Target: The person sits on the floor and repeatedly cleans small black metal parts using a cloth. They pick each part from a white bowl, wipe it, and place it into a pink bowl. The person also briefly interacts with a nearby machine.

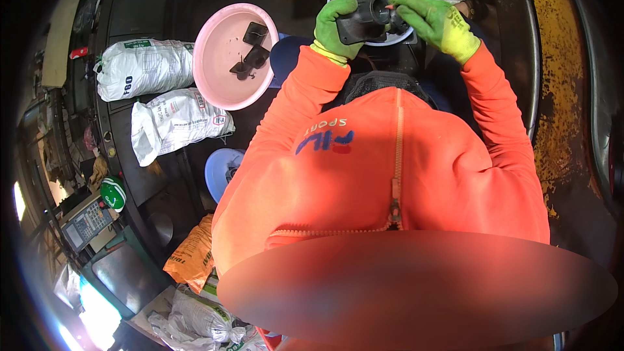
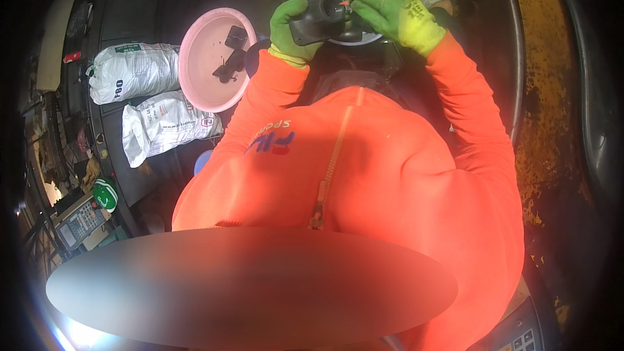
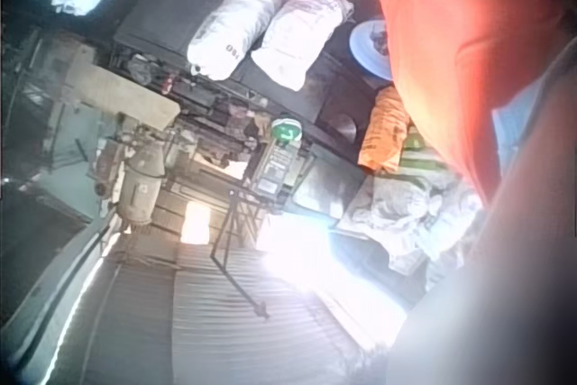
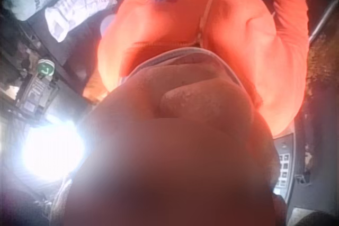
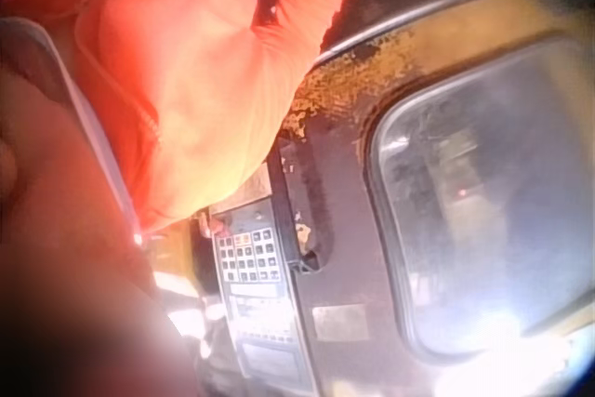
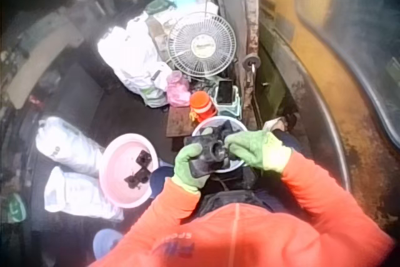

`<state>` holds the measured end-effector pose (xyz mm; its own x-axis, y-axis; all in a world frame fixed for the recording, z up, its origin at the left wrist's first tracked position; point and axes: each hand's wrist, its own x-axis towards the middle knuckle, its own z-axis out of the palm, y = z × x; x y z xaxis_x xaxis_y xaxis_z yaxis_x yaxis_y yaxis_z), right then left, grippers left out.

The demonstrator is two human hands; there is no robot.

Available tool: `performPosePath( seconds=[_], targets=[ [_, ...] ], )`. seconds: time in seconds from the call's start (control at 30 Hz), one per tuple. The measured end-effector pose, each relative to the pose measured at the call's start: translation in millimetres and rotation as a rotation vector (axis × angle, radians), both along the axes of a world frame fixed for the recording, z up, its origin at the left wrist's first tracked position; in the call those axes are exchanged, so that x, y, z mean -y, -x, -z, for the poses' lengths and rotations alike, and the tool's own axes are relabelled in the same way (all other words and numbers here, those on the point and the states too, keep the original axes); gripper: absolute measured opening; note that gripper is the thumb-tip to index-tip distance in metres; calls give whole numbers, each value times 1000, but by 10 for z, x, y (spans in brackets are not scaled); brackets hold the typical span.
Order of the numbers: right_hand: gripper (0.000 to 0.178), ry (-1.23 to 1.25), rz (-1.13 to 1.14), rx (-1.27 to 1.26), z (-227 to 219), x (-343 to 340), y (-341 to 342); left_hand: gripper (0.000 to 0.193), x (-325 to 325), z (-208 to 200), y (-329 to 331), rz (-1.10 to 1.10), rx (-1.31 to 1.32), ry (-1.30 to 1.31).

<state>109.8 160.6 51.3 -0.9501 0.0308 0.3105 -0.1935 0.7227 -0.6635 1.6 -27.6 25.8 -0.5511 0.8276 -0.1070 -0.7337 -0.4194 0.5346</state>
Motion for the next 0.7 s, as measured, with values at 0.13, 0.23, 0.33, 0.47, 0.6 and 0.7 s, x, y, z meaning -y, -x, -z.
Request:
performPosePath(
  seconds=[0.13,0.23,0.33,0.47,0.6,0.7],
  targets=[
    [27,-191,-51,-188,72,-30,8,62,-44,-49,6,17,-8,-37],
    [28,-191,-77,-186,79,-20,16,62,-34,-116,12,23,-24,-50],
    [25,-115,-38,-218,98,64,8,63,3,-156,38,-11,-51,-53],
    [25,-7,42,-214,139,217,-5,65,20,-160,102,-39,-138,-59],
    [27,203,69,-87,146,330,-23,67,31,-213,103,-43,-274,-80],
    [28,346,82,-44,167,410,-45,80,63,-322,35,-93,-205,-99]
  ],
)
